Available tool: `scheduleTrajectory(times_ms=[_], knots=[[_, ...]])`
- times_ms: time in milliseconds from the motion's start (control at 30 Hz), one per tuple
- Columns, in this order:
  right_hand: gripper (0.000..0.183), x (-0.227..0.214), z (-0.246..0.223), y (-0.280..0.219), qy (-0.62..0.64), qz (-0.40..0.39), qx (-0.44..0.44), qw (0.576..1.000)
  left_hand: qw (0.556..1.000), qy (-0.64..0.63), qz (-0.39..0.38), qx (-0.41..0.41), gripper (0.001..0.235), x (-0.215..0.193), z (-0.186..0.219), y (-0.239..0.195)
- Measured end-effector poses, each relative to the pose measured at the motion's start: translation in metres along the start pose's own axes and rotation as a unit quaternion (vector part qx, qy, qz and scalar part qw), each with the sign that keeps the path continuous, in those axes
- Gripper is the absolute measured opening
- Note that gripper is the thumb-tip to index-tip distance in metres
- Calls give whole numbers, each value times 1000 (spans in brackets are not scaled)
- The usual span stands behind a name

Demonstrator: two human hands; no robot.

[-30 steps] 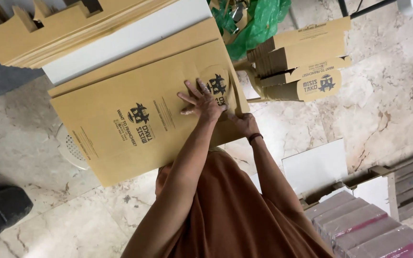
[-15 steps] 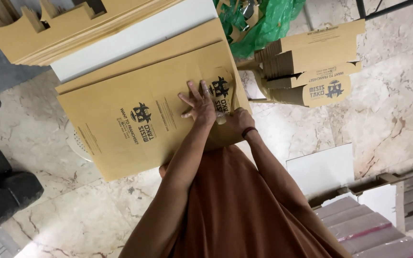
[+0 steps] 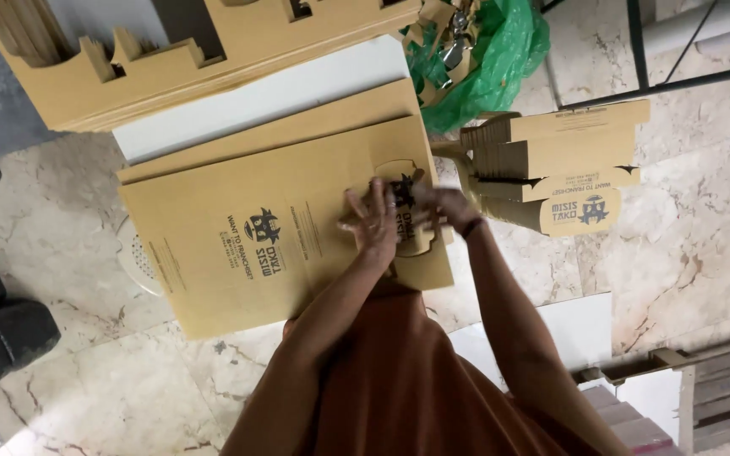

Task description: Preparing and sorting flat cardboard box inserts by removing waste material from die-cuts and stacking them.

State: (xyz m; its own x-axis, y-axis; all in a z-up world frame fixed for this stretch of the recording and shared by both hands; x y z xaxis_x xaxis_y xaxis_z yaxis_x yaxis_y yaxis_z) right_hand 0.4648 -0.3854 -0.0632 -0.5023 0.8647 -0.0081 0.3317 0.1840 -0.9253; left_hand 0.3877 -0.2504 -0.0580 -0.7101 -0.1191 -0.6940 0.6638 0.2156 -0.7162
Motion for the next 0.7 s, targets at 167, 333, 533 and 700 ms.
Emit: scheduleTrajectory(times_ms=[167, 333, 533, 700], knots=[[69, 0, -33, 75, 114, -48, 35, 992, 997, 38, 1, 70, 88, -8, 12, -7], [61, 20, -71, 63, -10, -21, -22, 999, 997, 33, -17, 72, 87, -17, 9, -12], [52, 55, -98, 57, -304, 33, -245, 920, 996, 46, -20, 77, 86, -2, 15, -2], [36, 83, -50, 93, -738, 58, -369, 562, 996, 37, -23, 78, 77, 9, 18, 4]])
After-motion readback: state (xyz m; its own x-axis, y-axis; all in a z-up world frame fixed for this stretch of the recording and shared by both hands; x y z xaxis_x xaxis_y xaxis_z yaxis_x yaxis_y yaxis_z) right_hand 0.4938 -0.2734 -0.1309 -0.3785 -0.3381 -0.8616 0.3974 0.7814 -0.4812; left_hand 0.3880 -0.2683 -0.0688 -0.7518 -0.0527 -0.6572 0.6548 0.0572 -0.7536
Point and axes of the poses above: each hand's wrist, its own y-axis towards the middle knuckle, its own x-axis out of the palm, z = x × y, the point moved 10 cm from there along y, towards the middle knuckle, and after that the axes turned 10 degrees about y, right-handed, at the moved point
